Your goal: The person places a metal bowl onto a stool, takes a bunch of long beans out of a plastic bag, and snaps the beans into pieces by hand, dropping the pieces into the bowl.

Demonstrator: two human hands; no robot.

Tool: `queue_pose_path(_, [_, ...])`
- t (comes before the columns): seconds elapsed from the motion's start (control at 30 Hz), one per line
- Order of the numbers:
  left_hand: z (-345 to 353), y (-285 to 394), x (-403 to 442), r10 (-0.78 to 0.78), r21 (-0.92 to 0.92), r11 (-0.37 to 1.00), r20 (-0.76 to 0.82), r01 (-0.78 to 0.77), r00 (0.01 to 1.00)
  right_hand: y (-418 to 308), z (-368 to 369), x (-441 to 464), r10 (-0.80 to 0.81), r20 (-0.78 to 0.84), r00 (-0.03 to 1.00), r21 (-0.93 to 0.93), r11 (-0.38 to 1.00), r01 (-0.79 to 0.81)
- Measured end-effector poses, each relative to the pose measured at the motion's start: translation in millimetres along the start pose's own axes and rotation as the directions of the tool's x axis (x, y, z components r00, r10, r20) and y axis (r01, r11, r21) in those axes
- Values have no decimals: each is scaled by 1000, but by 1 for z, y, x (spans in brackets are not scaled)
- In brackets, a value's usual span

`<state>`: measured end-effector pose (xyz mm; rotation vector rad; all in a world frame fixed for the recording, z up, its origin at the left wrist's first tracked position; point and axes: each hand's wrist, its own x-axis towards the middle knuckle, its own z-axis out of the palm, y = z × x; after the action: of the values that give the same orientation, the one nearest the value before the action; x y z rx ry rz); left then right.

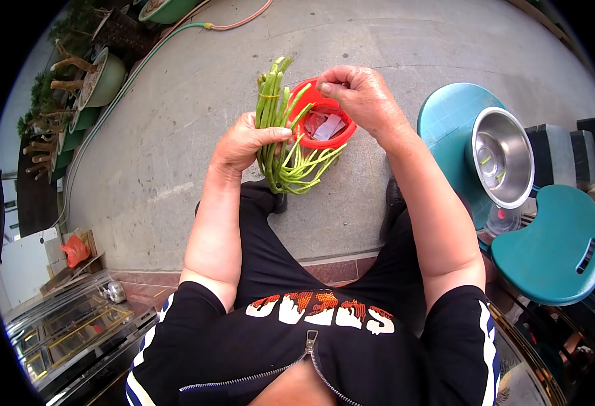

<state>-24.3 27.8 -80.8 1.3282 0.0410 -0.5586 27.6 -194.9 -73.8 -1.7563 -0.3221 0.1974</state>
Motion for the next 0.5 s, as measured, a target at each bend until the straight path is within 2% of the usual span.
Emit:
queue_pose_path(0.1, [-4, -5, 1, 4, 23, 1000, 5, -4, 1000, 2, -25, 10, 150, -245, 958, 400, 915, -41])
queue_pose_path(0.13, [-3, -6, 2, 10, 18, 1000, 3, -10, 1000, 4, -30, 11, 105, -273, 956, 364, 931, 1])
queue_pose_path(0.2, [-4, -8, 4, 6, 0, 1000, -4, -6, 1000, 0, -22, 7, -94, -259, 961, 48, 993, 110])
queue_pose_path(0.23, [-5, -9, 6, -6, -14, 1000, -12, 6, 1000, -7, -13, 2, -189, -228, 955, -112, 980, 167])
queue_pose_path(0.27, [-6, -9, 8, -18, -29, 999, -20, 17, 1000, -16, -3, -5, -352, -121, 928, -307, 902, 302])
queue_pose_path(0.3, [-5, -8, 8, -16, -42, 999, -22, 15, 1000, -19, 8, -7, -569, 50, 821, -488, 703, 517])
queue_pose_path(0.37, [-2, -4, 7, -15, -68, 998, -23, 14, 1000, -21, 25, -17, -573, 313, 758, -663, 440, 606])
queue_pose_path(0.5, [2, 0, 5, -27, -127, 991, 0, 27, 1000, -13, 35, -21, -545, 360, 757, -702, 376, 605])
